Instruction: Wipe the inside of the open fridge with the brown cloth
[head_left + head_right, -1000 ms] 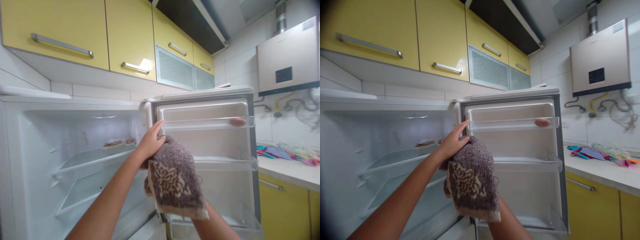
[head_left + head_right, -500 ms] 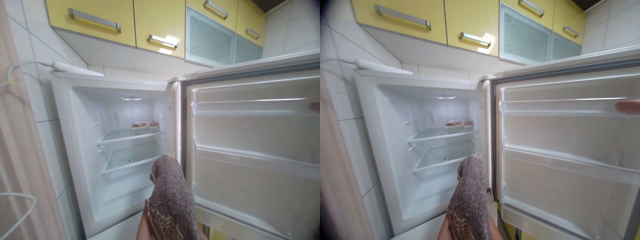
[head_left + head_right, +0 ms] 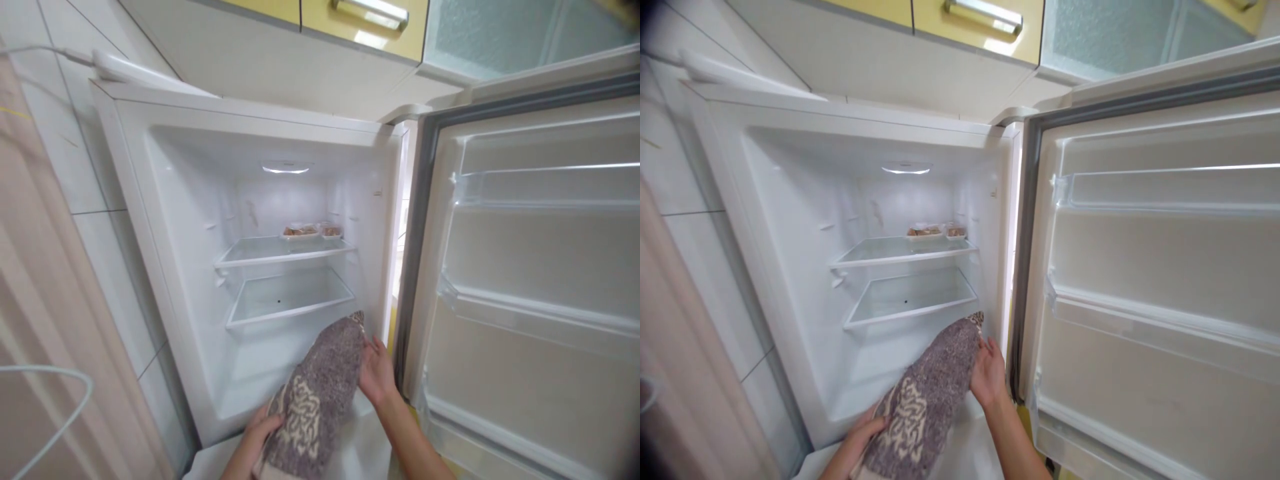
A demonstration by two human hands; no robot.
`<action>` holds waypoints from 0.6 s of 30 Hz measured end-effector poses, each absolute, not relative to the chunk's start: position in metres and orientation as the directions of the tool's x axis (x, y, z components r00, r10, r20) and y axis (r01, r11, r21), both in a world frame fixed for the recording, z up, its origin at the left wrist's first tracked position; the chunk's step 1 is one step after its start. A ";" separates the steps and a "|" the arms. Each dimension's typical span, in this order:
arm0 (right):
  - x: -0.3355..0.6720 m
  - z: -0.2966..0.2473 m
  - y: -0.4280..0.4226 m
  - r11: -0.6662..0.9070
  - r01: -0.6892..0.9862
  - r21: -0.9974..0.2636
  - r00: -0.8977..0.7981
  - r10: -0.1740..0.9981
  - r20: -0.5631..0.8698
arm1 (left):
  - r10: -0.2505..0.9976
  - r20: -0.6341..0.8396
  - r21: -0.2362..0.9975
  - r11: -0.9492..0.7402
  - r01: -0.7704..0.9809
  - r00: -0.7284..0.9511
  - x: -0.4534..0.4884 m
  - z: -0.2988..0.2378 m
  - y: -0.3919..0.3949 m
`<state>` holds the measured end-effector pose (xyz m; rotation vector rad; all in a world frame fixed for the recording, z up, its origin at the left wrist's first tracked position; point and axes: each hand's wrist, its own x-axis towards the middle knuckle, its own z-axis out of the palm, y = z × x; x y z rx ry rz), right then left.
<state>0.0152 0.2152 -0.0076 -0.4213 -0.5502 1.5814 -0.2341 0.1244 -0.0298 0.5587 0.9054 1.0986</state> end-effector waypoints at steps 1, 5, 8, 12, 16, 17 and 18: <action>0.016 -0.010 0.221 -0.060 -0.848 -0.527 -0.092 0.995 0.034 | 0.931 -0.332 0.796 0.362 -0.484 0.150 -0.244 -0.023 0.132; 0.018 -0.023 0.235 -0.035 -0.858 -0.512 -0.034 0.999 -0.012 | 0.926 -0.339 0.881 0.375 -0.288 0.168 -0.290 0.006 0.164; 0.016 -0.040 0.238 0.033 -0.791 -0.611 0.078 0.996 -0.047 | 0.930 -0.306 0.946 0.321 -0.042 0.202 -0.317 0.029 0.188; 0.011 -0.079 0.228 -0.104 -0.705 -0.701 0.090 0.968 -0.235 | 0.971 -0.236 0.617 0.117 0.778 0.040 -0.325 0.034 0.222; 0.016 -0.109 0.212 -0.259 -0.656 -0.709 0.064 0.917 -0.394 | 0.982 -0.182 0.097 0.067 0.993 -0.048 -0.312 0.014 0.235; 0.018 -0.112 0.210 -0.292 -0.627 -0.723 0.051 0.910 -0.412 | 0.983 -0.176 0.068 0.071 0.995 -0.058 -0.309 0.009 0.234; 0.020 -0.113 0.210 -0.318 -0.583 -0.748 0.041 0.907 -0.418 | 0.986 -0.155 0.033 0.068 0.997 -0.062 -0.305 0.004 0.232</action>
